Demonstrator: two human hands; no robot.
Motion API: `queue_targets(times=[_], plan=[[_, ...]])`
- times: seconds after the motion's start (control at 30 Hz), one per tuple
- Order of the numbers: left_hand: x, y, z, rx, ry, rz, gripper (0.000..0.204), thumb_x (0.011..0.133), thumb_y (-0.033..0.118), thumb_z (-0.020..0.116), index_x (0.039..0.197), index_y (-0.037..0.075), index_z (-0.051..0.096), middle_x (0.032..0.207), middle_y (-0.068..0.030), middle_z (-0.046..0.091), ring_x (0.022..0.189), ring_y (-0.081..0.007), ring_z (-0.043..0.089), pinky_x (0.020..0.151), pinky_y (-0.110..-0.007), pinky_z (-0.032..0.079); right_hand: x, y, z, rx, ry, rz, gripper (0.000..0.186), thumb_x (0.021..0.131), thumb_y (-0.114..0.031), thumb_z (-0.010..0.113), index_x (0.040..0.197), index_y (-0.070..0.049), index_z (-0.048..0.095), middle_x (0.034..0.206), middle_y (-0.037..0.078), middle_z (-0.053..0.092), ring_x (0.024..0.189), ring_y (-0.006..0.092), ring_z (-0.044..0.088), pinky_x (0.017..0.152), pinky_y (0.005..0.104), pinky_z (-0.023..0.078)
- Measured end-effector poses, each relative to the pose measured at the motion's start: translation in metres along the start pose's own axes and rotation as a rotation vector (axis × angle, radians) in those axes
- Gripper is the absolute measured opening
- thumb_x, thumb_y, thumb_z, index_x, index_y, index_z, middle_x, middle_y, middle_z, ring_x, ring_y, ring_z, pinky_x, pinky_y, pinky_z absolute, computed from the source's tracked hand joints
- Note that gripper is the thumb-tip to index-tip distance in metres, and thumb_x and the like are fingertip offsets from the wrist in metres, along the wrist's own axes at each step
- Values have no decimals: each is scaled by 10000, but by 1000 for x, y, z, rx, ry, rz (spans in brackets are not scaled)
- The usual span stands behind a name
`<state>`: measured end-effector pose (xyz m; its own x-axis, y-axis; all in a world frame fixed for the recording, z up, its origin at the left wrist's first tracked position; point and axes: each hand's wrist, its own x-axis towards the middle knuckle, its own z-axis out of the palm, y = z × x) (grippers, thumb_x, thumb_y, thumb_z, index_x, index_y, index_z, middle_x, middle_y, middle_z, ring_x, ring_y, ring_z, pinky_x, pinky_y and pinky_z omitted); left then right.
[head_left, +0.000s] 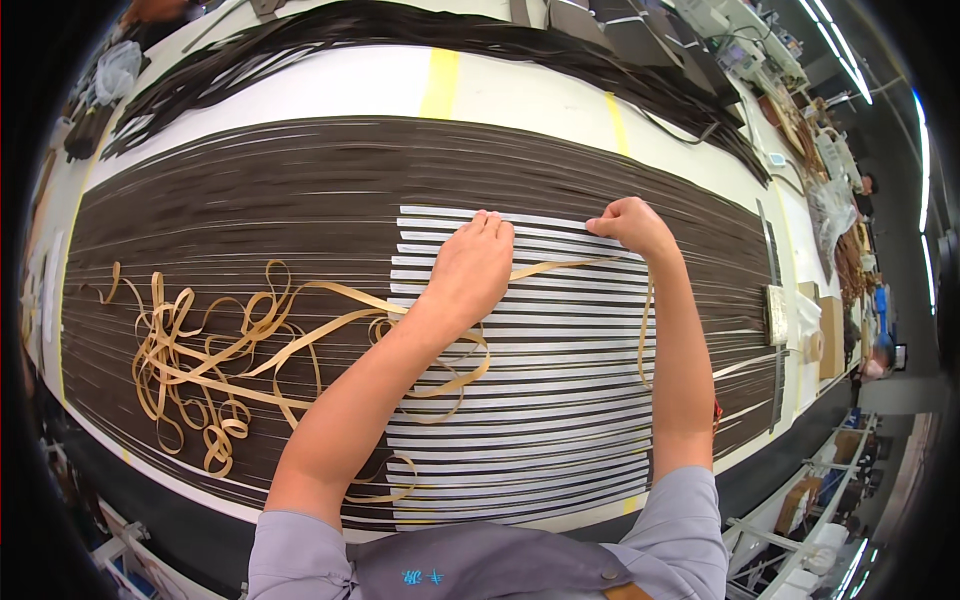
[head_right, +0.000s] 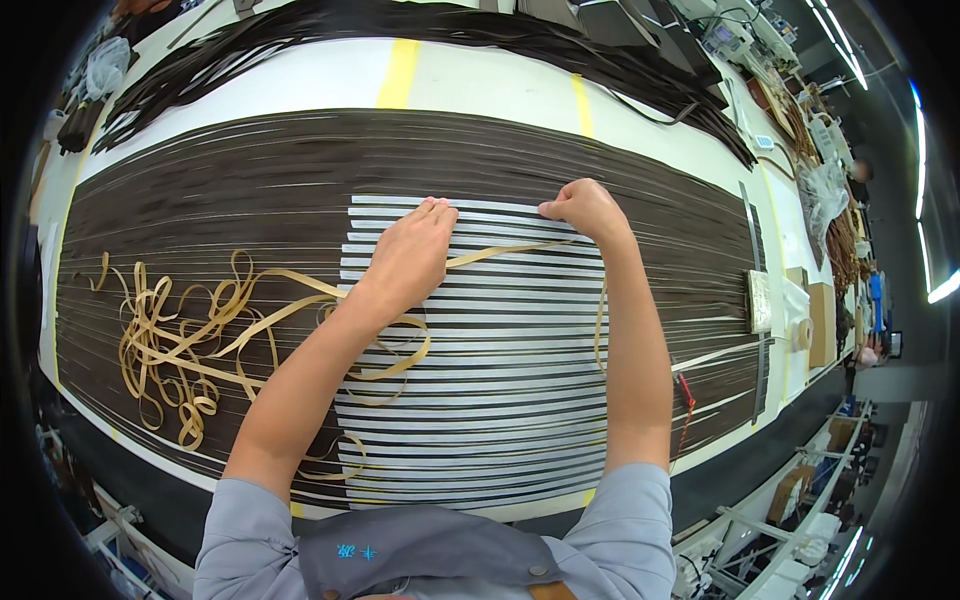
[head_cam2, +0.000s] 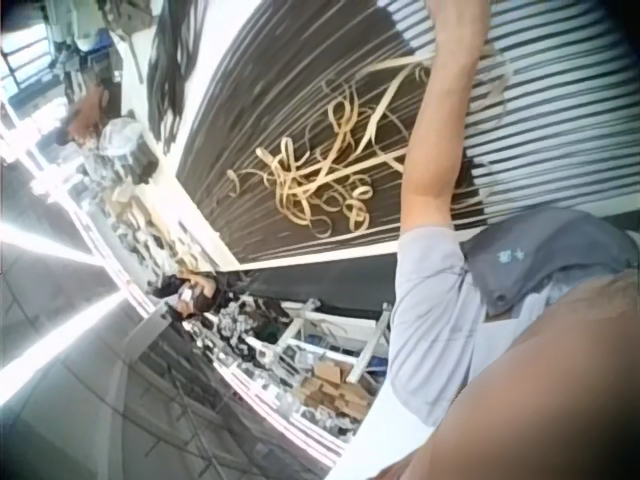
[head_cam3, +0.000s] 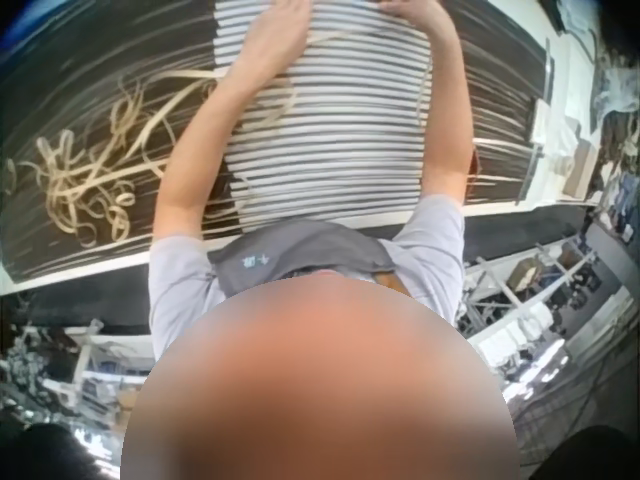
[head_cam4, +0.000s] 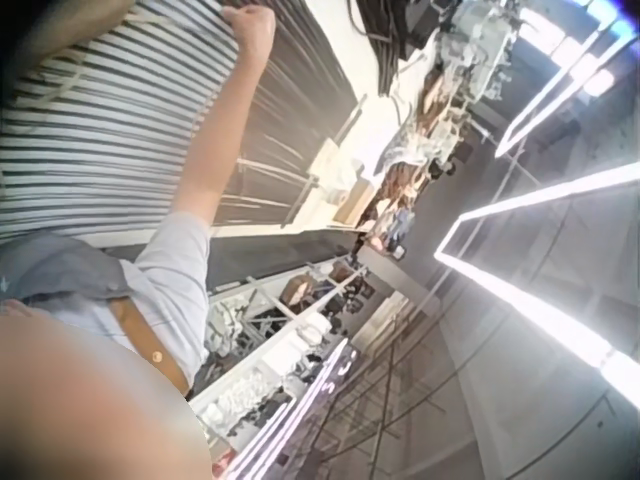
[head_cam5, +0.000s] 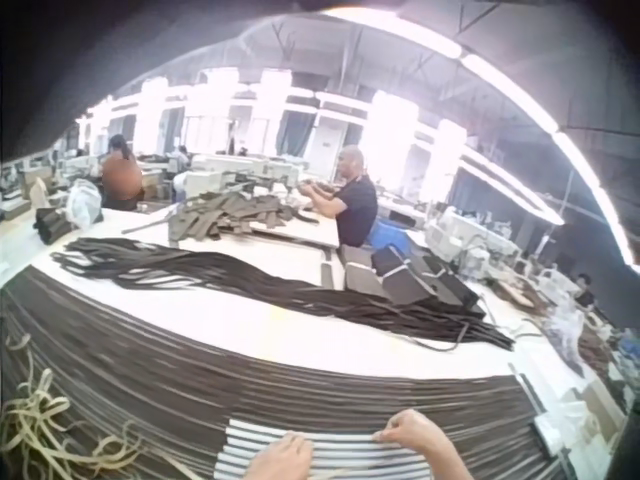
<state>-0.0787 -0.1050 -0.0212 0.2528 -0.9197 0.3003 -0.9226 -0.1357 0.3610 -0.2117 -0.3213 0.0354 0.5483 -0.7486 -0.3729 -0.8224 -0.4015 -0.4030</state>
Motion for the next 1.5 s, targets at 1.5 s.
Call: queue_targets(times=[1.5], plan=[[53,55,35,-86,-49,232,269,766,-13,573,1031,-57,582,1060,-211,626,1078,-314,582,939,-398,461,13,6,15,-145,99,-59,320,720,-287,800,690,2,665,722,146,645,691,238,619,670,379,503]])
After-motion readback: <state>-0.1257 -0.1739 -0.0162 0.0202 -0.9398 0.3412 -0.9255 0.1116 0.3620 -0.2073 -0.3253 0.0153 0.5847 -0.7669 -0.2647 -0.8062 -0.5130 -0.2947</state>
